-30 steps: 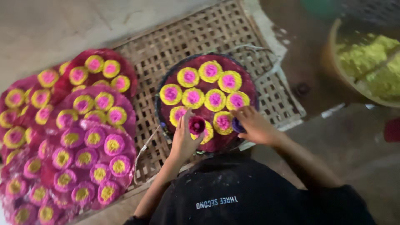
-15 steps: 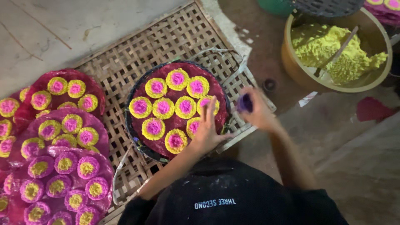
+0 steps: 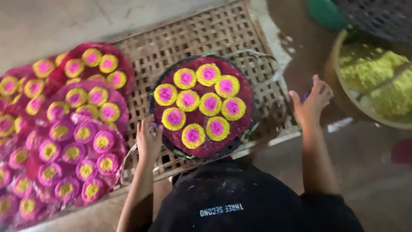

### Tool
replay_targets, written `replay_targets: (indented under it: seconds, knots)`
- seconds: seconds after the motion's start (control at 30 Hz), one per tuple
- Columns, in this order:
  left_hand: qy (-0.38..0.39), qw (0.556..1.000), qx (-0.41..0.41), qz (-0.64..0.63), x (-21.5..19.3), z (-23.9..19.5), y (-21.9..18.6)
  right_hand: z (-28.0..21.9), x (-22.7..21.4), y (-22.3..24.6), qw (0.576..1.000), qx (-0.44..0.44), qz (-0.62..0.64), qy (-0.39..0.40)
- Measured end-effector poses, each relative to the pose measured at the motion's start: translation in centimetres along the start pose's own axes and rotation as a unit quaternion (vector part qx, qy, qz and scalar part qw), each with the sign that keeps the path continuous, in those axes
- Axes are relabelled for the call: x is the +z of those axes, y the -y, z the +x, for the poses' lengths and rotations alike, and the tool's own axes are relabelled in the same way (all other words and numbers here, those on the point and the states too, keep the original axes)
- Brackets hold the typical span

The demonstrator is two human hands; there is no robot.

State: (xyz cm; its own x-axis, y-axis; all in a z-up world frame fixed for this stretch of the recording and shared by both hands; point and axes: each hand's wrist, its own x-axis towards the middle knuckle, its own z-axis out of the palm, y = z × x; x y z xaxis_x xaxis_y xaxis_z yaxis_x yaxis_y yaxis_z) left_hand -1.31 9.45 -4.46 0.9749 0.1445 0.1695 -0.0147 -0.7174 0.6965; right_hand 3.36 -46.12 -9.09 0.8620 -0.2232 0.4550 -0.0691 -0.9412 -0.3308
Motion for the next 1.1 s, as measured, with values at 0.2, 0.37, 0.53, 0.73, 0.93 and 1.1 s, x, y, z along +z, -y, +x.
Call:
replay_targets:
  seconds: [0.2,0.37,0.53,0.73,0.93,1.1]
  knots:
    - [-0.007,0.99,0.004,0.138,1.5,4.4,4.8,2.5,3.5,10.5,0.976,-0.151,0.119,0.105]
    - [-0.019,0.975,-0.034,0.219,2.0,4.8,2.1,2.5,5.0,15.0,0.984,-0.142,-0.016,0.11]
    - [-0.079,0.973,-0.017,0.216,1.9,5.0,0.5,1.8,5.2,15.6,0.981,-0.063,-0.077,0.166]
    - [-0.08,0.994,-0.024,0.07,3.1,5.4,1.0,2.1,7.5,15.6,0.986,-0.129,-0.075,0.077]
    - [-0.056,0.996,-0.043,0.055,4.0,6.1,1.4,4.7,9.3,14.7,0.967,-0.074,-0.107,0.219]
    - [-0.086,0.996,0.012,0.006,3.3,6.4,1.2,5.8,8.1,15.7,0.963,-0.111,-0.081,0.233]
